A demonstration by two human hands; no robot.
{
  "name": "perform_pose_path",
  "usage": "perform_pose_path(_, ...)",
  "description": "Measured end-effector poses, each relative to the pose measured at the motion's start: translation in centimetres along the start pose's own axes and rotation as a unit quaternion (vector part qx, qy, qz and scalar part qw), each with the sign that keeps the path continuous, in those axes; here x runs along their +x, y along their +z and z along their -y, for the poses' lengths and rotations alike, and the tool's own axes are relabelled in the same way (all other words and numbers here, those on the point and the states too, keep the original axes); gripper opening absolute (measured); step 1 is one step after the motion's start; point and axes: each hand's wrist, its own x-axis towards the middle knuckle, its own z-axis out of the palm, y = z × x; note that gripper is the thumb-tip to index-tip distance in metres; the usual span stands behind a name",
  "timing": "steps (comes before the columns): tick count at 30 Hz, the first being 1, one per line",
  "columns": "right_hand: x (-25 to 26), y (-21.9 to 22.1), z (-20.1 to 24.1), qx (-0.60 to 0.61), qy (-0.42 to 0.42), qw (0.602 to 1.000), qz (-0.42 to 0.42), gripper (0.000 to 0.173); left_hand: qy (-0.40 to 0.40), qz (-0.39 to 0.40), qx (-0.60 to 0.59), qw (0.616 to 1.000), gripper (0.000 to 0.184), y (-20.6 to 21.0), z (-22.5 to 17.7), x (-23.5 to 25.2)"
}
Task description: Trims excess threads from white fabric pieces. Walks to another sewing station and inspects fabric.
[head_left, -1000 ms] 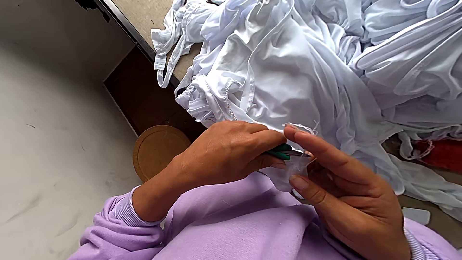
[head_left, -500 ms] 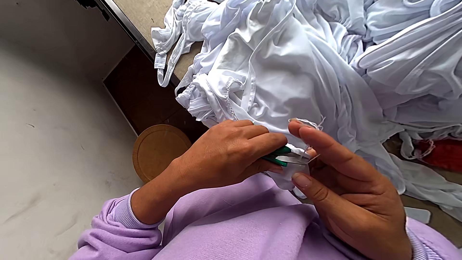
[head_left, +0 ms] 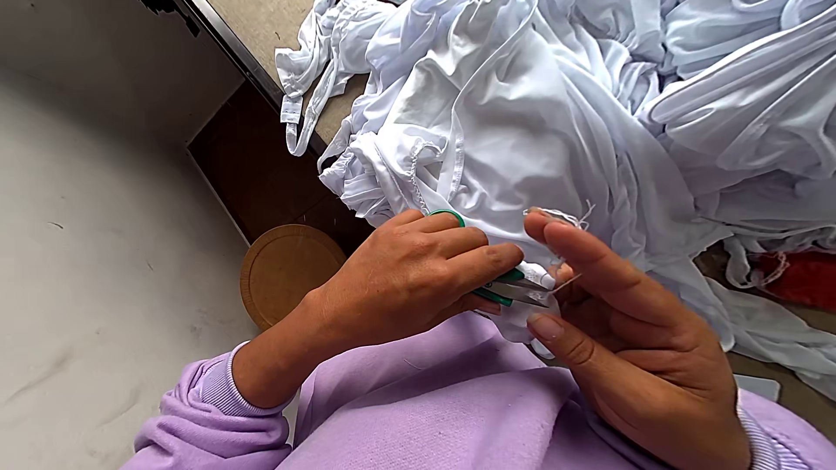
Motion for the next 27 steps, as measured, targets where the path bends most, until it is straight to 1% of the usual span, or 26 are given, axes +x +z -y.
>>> perform_pose_path(4,0.0,0.0,0.0,-0.017,0.002,1.000,0.005,0.057,0.011,-0.001,-0.030,1.000,0.026,0.2,0.3,0.0)
perform_pose_path(6,0.1,-0.1,-0.1,-0.009,0.007,1.000,0.007,0.058,0.008,-0.034,-0.071,0.997,0.026,-0.1,0.8,-0.2)
perform_pose_path(7,0.1,-0.1,-0.1,-0.001,0.011,1.000,0.006,0.057,0.003,-0.067,-0.101,0.993,0.028,-0.3,1.1,-0.3)
perform_pose_path(8,0.1,-0.1,-0.1,0.008,0.016,1.000,0.008,0.056,-0.004,-0.107,-0.129,0.986,0.032,-0.4,1.2,-0.1)
perform_pose_path(9,0.1,-0.2,-0.1,0.015,0.021,1.000,0.016,0.055,-0.012,-0.137,-0.146,0.980,0.041,-0.4,1.3,0.1)
perform_pose_path(10,0.1,-0.1,-0.1,0.019,0.027,0.999,0.027,0.054,-0.018,-0.156,-0.152,0.976,0.053,-0.2,1.2,0.4)
perform_pose_path(11,0.0,0.0,-0.1,0.022,0.034,0.998,0.041,0.052,-0.019,-0.167,-0.162,0.972,0.060,0.2,1.0,0.7)
perform_pose_path(12,-0.1,0.2,-0.1,0.027,0.041,0.998,0.047,0.048,-0.014,-0.169,-0.185,0.968,0.055,0.8,0.7,0.9)
perform_pose_path(14,-0.3,0.6,-0.2,0.034,0.043,0.998,0.043,0.041,-0.008,-0.182,-0.252,0.951,0.022,2.2,0.4,1.0)
perform_pose_path(15,-0.3,0.6,-0.3,0.042,0.040,0.997,0.042,0.042,-0.010,-0.195,-0.274,0.942,0.010,2.7,0.4,0.9)
perform_pose_path(16,-0.2,0.6,-0.3,0.052,0.033,0.997,0.041,0.046,-0.018,-0.211,-0.281,0.936,0.004,2.6,0.7,0.5)
perform_pose_path(17,-0.2,0.6,-0.3,0.063,0.026,0.997,0.041,0.050,-0.028,-0.230,-0.269,0.935,0.005,2.2,1.1,-0.1)
perform_pose_path(18,-0.2,0.4,-0.3,0.074,0.022,0.996,0.039,0.053,-0.046,-0.250,-0.224,0.941,0.007,1.4,1.7,-0.9)
perform_pose_path(19,-0.3,0.3,-0.3,0.082,0.020,0.996,0.031,0.054,-0.077,-0.269,-0.138,0.950,0.007,0.2,2.4,-1.9)
perform_pose_path(20,-0.3,0.2,-0.4,0.089,0.020,0.996,0.019,0.055,-0.121,-0.281,-0.024,0.952,0.007,-1.0,3.0,-2.9)
perform_pose_path(21,-0.4,0.2,-0.4,0.098,0.020,0.995,0.005,0.054,-0.178,-0.280,0.086,0.939,0.008,-2.2,3.6,-3.8)
perform_pose_path(22,-0.5,0.2,-0.5,0.106,0.020,0.994,-0.009,0.054,-0.232,-0.268,0.154,0.922,0.014,-3.1,4.0,-4.5)
perform_pose_path(23,-0.4,0.3,-0.6,0.113,0.018,0.993,-0.019,0.054,-0.268,-0.255,0.168,0.914,0.024,-3.5,4.0,-4.8)
perform_pose_path(24,-0.4,0.5,-0.6,0.119,0.016,0.992,-0.026,0.054,-0.275,-0.246,0.134,0.920,0.028,-3.6,3.7,-4.9)
perform_pose_path(26,-0.2,0.8,-0.7,0.126,0.006,0.992,-0.031,0.052,-0.223,-0.219,-0.040,0.949,0.031,-2.4,2.4,-4.1)
perform_pose_path(27,-0.1,0.9,-0.7,0.121,0.000,0.992,-0.031,0.051,-0.198,-0.180,-0.116,0.957,0.034,-1.4,1.6,-3.5)
